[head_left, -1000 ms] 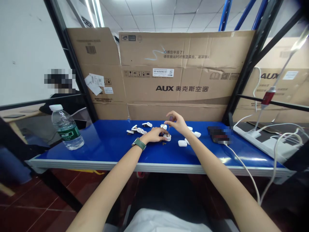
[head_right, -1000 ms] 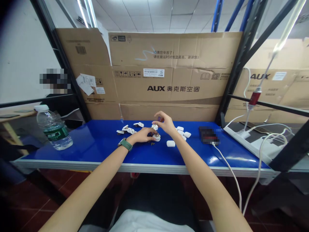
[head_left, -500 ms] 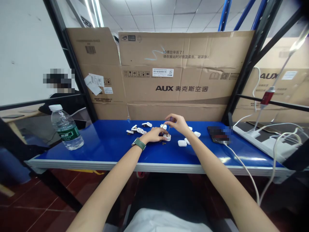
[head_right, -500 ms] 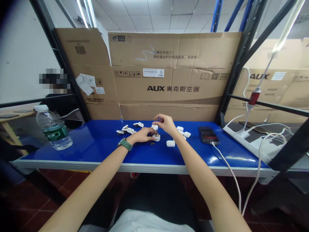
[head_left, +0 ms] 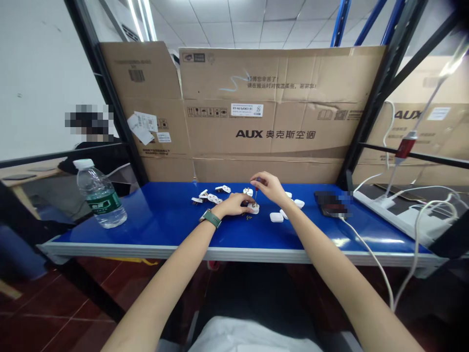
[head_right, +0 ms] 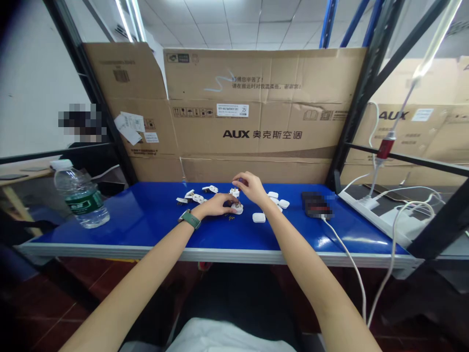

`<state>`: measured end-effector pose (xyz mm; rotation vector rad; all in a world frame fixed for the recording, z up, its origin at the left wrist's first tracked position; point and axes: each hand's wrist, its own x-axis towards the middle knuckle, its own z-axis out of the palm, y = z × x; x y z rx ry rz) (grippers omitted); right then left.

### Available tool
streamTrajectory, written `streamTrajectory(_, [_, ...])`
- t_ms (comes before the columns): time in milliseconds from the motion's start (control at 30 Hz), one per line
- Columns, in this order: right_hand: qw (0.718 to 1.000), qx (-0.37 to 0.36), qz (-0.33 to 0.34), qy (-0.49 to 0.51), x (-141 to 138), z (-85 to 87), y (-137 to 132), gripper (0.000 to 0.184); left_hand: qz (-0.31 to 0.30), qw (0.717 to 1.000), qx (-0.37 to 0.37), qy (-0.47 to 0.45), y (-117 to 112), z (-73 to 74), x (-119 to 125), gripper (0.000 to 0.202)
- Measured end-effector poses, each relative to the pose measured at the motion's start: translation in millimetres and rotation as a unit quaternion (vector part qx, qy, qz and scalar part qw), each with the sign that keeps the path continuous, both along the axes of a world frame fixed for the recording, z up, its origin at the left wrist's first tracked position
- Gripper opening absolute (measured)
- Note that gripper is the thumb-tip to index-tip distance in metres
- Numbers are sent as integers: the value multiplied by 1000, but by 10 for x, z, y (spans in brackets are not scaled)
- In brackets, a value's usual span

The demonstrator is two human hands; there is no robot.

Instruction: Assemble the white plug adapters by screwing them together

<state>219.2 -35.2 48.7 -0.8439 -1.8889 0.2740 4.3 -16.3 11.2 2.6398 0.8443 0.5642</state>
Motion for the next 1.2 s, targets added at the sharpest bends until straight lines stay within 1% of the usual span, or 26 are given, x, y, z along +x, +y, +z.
streamTrajectory(67, [1000,-6,18,5,14,-8,17,29,-4,1000,-1,-2,2,0,-1,41])
streamTrajectory(133, [997,-41,59,21,26,-14,32,37,-5,1000,0,-2,4,1,-2,40])
streamTrajectory(167, [995,-57,76,27,28,-15,37,38,-4,1000,0,-2,4,2,-2,40])
streamTrajectory(233, [993,-70,88,28,24,-10,35,37,-3,1000,-1,-4,2,1,-2,39])
streamTrajectory(400, [996,-53,68,29,-12,36,-18,19,1,1000,-4,-12,10,-19,7,39])
streamTrajectory(500, [997,-53,50,28,-13,64,-44,15,9,1000,-2,-14,22,-34,9,39])
streamTrajectory(667, [998,-52,23,27,-12,34,-23,21,3,1000,3,-8,27,-31,2,38])
streamTrajectory(767, [997,-52,23,50,-32,-25,20,29,0,999,37,-14,17,-25,6,34])
streamTrajectory(900, [993,-20,32,108,-25,-60,67,32,37,994,100,-23,-9,-20,19,33])
streamTrajectory(967, [991,-14,19,129,6,-49,74,30,63,990,123,-32,-21,-15,22,33])
streamTrajectory(1000, [993,-14,6,119,25,-43,73,29,75,988,130,-37,-24,-12,22,33])
streamTrajectory(1033, [996,-14,-9,87,44,-39,69,28,86,987,133,-40,-25,-9,20,32])
streamTrajectory(1100, [999,-15,-29,-35,72,-50,55,23,104,985,135,-34,-19,-1,16,28])
streamTrajectory(1167, [982,-34,-34,-182,83,-85,41,15,123,982,142,-21,-7,8,10,24])
streamTrajectory(1200, [968,-50,-34,-243,83,-108,37,15,134,980,147,-15,0,13,6,23])
